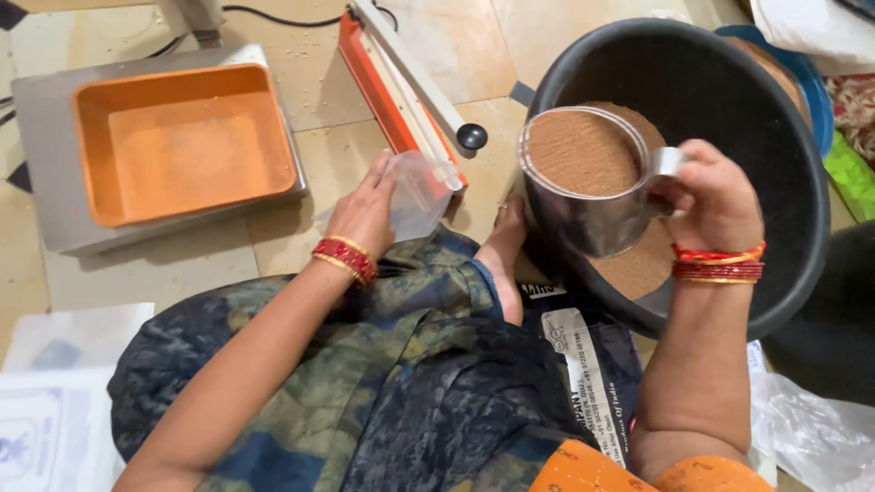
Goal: The recorder is shown scooping a powdered substance from a large bin into small plastic bags, weighing them on a scale, and then using a heat sealer to seal the bags.
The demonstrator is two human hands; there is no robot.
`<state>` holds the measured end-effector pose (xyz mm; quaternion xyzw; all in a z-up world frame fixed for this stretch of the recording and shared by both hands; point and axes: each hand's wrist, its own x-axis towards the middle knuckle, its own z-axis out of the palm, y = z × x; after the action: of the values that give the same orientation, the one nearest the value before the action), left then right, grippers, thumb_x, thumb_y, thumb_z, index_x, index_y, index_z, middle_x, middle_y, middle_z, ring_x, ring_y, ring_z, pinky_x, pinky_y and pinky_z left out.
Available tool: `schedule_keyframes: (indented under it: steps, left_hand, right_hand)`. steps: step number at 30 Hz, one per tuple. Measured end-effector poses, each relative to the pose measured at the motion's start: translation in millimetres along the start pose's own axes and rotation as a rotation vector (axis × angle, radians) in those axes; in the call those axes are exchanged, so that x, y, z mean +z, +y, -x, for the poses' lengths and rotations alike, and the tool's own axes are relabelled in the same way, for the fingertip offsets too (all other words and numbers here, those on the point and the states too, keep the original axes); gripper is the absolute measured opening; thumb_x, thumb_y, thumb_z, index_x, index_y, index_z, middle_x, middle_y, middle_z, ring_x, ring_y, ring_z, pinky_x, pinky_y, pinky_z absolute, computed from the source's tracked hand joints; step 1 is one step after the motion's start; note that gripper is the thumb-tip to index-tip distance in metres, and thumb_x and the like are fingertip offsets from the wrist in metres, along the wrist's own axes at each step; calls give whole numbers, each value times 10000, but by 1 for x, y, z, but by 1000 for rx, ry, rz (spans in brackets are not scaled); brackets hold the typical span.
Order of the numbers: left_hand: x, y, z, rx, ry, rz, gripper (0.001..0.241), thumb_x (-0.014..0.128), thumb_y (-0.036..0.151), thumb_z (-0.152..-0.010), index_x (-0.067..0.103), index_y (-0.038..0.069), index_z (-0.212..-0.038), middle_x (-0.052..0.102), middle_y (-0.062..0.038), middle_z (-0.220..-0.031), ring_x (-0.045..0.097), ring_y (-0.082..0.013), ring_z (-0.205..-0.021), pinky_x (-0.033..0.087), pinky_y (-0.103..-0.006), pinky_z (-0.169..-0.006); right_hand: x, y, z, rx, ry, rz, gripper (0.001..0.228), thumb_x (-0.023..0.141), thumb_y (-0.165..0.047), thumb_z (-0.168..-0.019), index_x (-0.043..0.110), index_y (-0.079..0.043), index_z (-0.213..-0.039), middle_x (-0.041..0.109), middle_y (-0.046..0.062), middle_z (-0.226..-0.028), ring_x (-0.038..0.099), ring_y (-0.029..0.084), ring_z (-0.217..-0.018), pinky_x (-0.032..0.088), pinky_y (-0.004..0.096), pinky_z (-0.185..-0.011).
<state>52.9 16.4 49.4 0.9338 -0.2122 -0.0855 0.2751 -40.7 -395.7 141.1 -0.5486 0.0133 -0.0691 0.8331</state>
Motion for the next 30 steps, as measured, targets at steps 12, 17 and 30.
schedule_keyframes:
  steps: [12, 17, 30]
  left_hand:
    - [-10, 21, 24, 42, 162, 376, 833, 694, -28, -740, 460, 127, -1524, 304, -188, -1625, 541, -408, -1305, 505, -425, -1037]
    - [30, -33, 22, 150, 417, 364, 874, 728, -28, -753, 406, 30, -1563, 364, -177, -1615, 521, -414, -1411, 478, -430, -1121]
    - [-142, -10, 27, -197, 315, 1217, 846, 606, -120, -827, 213, 40, -1558, 263, -151, -1666, 814, -192, -813, 671, -296, -606]
  right_hand:
    - [257, 90, -15, -383, -804, 1887, 138, 695, -259, -824, 730, -129, -797, 707, 147, -698, 710, 326, -692, 546, 461, -644]
    - [283, 85, -20, -569, -921, 1855, 232, 733, -324, -779, 700, -110, -695, 686, 144, -649, 699, 316, -700, 540, 456, -642]
    - [35, -18, -67, -128, 111, 490, 147, 714, -4, -933, 617, -18, -824, 610, 49, -763, 519, 93, -644, 410, 217, -649]
